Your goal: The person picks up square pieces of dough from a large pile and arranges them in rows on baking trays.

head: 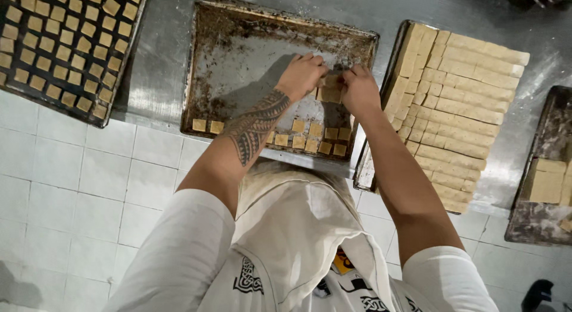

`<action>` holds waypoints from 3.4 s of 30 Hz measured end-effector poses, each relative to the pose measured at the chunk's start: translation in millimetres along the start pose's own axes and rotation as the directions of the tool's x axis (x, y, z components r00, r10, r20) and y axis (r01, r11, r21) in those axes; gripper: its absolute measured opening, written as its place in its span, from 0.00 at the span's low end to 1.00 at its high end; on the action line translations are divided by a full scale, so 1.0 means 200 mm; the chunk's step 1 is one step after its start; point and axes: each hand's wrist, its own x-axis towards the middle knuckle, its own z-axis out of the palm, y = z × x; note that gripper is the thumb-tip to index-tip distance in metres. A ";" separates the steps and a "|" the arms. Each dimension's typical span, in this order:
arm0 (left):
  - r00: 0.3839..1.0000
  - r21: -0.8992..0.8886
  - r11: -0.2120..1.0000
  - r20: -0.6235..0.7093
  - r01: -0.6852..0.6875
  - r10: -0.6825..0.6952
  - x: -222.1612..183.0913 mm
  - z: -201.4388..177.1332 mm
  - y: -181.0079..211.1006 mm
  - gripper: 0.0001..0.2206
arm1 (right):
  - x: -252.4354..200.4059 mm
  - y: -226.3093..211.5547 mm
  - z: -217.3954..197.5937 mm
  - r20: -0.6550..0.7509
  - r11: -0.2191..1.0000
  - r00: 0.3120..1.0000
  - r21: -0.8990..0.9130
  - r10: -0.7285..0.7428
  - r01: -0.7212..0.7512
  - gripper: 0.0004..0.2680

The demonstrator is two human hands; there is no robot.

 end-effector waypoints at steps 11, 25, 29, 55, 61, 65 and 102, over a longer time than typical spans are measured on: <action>0.994 -0.097 0.995 -0.103 0.012 -0.022 0.01 0.13 -0.07 0.07 | 0.00 0.00 -0.02 -0.045 0.985 0.997 0.162 0.060 -0.052 0.07; 0.986 -0.170 0.985 -0.166 -0.025 -0.003 -0.02 0.10 -0.08 0.18 | -0.03 -0.07 0.06 0.068 0.766 0.938 0.558 0.340 -0.318 0.06; 0.966 -0.370 0.907 -0.083 0.200 -0.247 0.01 0.10 -0.10 0.17 | -0.03 -0.09 0.09 0.091 0.764 0.953 0.577 0.290 -0.288 0.06; 0.998 -0.215 0.975 0.038 0.064 -0.057 -0.86 -0.16 -0.24 0.25 | -0.17 -0.74 0.23 0.126 0.975 0.992 0.220 -0.023 -0.006 0.17; 0.998 -0.166 0.986 0.066 0.015 -0.004 -0.91 -0.11 -0.23 0.24 | -0.22 -0.82 0.24 0.219 0.989 0.976 0.140 0.011 -0.042 0.18; 0.998 -0.190 0.982 0.056 0.008 0.003 -0.88 -0.13 -0.28 0.22 | -0.21 -0.80 0.18 0.166 0.971 0.981 0.200 0.100 -0.133 0.17; 0.953 -0.184 0.947 0.206 0.262 -0.224 0.11 -0.16 0.13 0.10 | 0.04 0.06 -0.09 0.064 0.990 0.993 0.114 -0.096 0.088 0.12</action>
